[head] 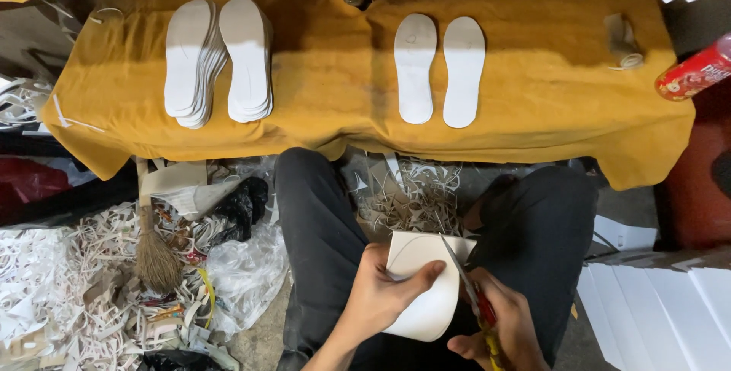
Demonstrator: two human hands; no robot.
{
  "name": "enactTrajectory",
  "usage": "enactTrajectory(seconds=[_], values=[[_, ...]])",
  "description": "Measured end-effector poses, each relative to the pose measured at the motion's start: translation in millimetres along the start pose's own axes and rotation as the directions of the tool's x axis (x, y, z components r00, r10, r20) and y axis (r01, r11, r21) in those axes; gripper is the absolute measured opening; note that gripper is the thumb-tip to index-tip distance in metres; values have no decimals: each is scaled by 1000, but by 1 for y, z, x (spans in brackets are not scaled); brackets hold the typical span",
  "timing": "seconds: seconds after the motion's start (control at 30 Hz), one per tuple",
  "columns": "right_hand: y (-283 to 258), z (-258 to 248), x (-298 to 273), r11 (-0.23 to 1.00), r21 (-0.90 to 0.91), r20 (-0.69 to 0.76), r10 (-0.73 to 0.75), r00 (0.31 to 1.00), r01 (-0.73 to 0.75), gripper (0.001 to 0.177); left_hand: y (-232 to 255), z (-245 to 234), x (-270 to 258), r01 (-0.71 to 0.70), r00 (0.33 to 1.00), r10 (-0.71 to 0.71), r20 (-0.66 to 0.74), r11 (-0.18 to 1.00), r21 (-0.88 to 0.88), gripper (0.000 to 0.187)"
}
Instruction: The person cuts white shoe insoles from a larger sheet of material using scissors. They trim the edges to match a specific shape and place the finished insoles on a yellow cloth-covered table.
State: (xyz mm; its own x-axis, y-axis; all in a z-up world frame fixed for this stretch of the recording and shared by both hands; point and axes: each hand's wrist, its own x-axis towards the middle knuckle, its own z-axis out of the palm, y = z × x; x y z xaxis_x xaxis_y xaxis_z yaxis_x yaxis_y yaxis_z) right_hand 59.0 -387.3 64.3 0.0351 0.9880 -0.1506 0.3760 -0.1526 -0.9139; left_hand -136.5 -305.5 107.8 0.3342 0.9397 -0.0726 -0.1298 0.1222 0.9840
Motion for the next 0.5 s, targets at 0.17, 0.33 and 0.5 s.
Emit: enactTrajectory(seconds=[0.17, 0.33, 0.5], values=[[-2, -1, -1, 1000, -1, -14, 9, 1000, -9, 76, -5, 2, -1, 28, 1000, -28, -11, 1000, -2, 42], [5, -1, -4, 990, 122, 19, 63, 998, -65, 69, -6, 3, -1, 64, 998, -64, -6, 997, -30, 42], [-6, -1, 1, 970, 218, 38, 101, 994, -107, 95, -3, 5, -1, 35, 999, -35, 1, 999, -14, 39]])
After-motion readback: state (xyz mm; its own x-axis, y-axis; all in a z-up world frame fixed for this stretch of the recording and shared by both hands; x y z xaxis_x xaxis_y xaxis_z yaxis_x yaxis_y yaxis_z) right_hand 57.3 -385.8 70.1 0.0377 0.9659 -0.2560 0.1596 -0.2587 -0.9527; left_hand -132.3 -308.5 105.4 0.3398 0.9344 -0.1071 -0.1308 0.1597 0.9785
